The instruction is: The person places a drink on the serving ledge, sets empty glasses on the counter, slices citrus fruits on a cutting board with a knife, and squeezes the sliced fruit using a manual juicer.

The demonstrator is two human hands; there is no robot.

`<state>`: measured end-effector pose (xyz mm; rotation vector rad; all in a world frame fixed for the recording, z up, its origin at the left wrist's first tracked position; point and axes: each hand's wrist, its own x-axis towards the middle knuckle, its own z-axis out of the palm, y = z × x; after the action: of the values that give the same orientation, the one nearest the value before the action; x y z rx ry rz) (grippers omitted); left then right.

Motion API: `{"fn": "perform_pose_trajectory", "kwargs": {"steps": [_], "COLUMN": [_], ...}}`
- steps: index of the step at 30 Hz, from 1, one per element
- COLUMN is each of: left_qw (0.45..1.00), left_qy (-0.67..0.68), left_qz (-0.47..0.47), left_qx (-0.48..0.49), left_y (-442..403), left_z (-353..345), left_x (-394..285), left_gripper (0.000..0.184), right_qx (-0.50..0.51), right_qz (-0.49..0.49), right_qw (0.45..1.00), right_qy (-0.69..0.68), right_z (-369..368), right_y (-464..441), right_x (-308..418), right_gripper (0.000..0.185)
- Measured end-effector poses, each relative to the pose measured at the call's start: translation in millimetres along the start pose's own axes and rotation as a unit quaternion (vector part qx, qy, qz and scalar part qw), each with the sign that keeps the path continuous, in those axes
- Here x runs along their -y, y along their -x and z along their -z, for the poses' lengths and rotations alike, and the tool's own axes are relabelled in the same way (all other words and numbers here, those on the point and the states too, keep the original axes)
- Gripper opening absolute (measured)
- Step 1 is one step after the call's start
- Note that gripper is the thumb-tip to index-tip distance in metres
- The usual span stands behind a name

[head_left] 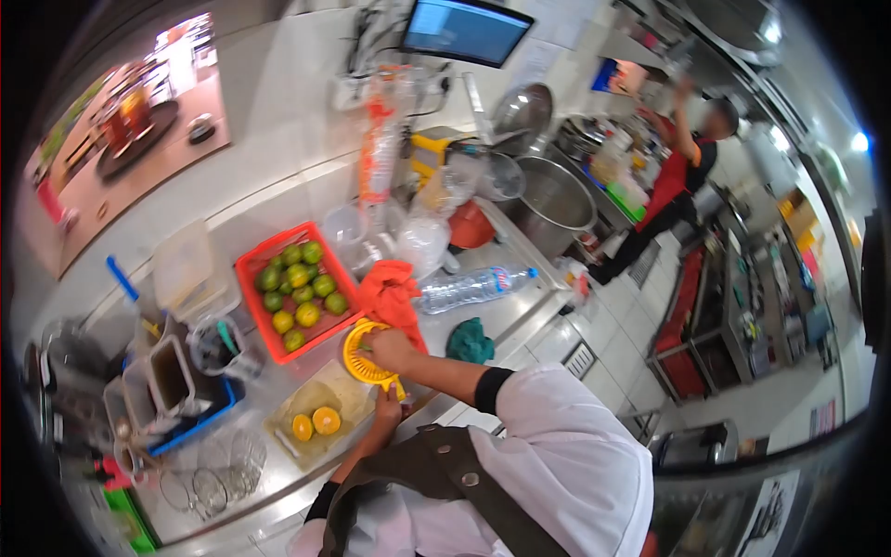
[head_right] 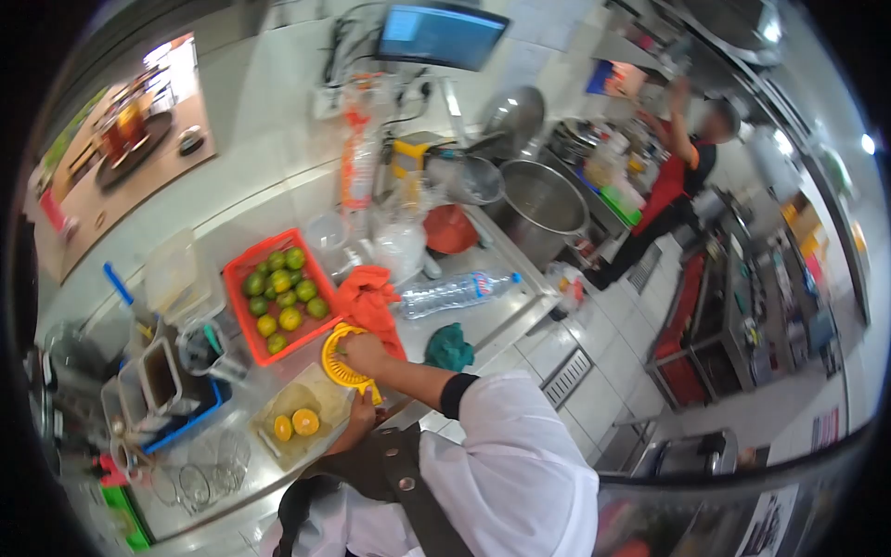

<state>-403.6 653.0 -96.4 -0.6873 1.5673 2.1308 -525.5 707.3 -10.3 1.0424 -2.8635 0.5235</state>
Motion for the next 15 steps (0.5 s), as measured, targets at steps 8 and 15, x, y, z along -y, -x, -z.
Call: {"fn": "perform_pose_trajectory", "kwargs": {"steps": [8,15], "left_qw": [0.999,0.999], "left_qy": [-0.023,-0.033], "left_qz": [-0.019,-0.014], "left_qx": [-0.023,-0.029], "left_y": [7,7], "left_z": [-5,-7], "left_x": [-7,-10], "left_gripper": [0.028,0.027], "right_qx": [0.033,0.092], "right_qz": [-0.052,-0.022], "right_qw": [0.998,0.99], "right_qy": [0.033,0.105], "right_z": [18,59], "right_y": [1,-12], "right_x": [10,18], "right_gripper": [0.044,0.051]}}
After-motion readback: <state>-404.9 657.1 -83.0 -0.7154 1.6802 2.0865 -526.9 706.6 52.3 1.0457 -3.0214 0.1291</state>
